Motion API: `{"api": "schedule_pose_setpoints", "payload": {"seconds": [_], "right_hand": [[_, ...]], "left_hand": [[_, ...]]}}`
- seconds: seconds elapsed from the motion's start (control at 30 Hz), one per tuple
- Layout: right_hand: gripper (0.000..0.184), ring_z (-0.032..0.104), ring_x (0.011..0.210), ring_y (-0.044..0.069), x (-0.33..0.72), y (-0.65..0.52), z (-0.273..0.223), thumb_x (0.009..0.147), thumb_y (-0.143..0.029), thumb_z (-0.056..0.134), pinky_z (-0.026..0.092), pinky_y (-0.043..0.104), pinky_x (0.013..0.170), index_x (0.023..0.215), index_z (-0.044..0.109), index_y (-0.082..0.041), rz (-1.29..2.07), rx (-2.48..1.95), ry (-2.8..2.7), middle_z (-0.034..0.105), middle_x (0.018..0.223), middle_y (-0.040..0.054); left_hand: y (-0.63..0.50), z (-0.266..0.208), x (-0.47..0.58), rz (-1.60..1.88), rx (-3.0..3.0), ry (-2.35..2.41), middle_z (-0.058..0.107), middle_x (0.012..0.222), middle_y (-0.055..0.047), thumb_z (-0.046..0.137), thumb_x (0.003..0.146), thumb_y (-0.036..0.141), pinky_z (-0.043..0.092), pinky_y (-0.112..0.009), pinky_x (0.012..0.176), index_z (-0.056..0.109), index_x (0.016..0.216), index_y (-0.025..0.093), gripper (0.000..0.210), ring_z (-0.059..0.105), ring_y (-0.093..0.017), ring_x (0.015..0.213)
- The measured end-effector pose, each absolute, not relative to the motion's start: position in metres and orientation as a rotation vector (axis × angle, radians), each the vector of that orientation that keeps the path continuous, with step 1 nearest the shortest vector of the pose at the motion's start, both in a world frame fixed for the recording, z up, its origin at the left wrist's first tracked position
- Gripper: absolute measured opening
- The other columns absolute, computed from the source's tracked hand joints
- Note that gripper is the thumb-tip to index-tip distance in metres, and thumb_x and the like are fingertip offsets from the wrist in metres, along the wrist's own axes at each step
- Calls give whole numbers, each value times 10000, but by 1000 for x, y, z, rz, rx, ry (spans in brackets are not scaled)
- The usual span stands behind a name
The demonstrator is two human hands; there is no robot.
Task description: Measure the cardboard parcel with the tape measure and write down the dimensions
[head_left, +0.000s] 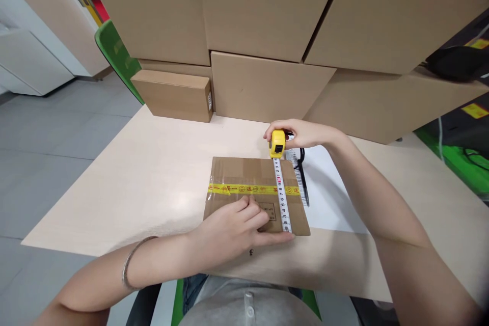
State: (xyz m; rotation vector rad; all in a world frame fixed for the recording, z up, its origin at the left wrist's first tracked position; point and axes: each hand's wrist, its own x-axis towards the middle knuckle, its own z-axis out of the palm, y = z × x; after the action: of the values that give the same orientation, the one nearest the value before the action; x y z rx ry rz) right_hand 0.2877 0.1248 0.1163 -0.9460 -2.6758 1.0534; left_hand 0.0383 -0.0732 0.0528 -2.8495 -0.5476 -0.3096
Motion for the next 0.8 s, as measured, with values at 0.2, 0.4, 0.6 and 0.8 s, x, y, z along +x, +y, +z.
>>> {"api": "schedule_pose_setpoints", "payload": {"seconds": [0.2,0.4,0.6,0.8], "right_hand": [[398,649,1047,249,282,63,135,694,-55,552,516,393,928,1033,673,-223,960,-778,-2735,695,1138,79],[367,683,950,229,291,-14,130,731,-69,626,559,357,855,1025,693,-277,1099,-784,-2764,684,1126,51],[281,659,860,218,343,-41,107,874,-305,734,532,317,721,1135,632,-289,1164,-1214,-2398,683,1022,32],[367,523,705,149,363,-43,62,968,-610,623,428,248,560,1078,561,-265,1320,-1564,-1655,583,902,5]], "left_hand": [[-77,52,39,-248,-2770,-506,651,1022,-45,558,994,190,467,-422,1014,409,1599,338,641,625,-239,1008],[-86,54,36,-291,-2690,-456,688,1049,-41,580,994,193,506,-430,1007,318,1620,405,711,659,-236,992],[-63,48,-8,-1385,-2940,-945,655,1048,-72,460,1060,515,575,-383,838,360,1599,305,587,649,-221,925],[-21,12,-41,-1545,-2705,-2367,515,1437,-125,591,936,681,442,-581,1161,571,1472,295,660,444,-376,1432]]}}
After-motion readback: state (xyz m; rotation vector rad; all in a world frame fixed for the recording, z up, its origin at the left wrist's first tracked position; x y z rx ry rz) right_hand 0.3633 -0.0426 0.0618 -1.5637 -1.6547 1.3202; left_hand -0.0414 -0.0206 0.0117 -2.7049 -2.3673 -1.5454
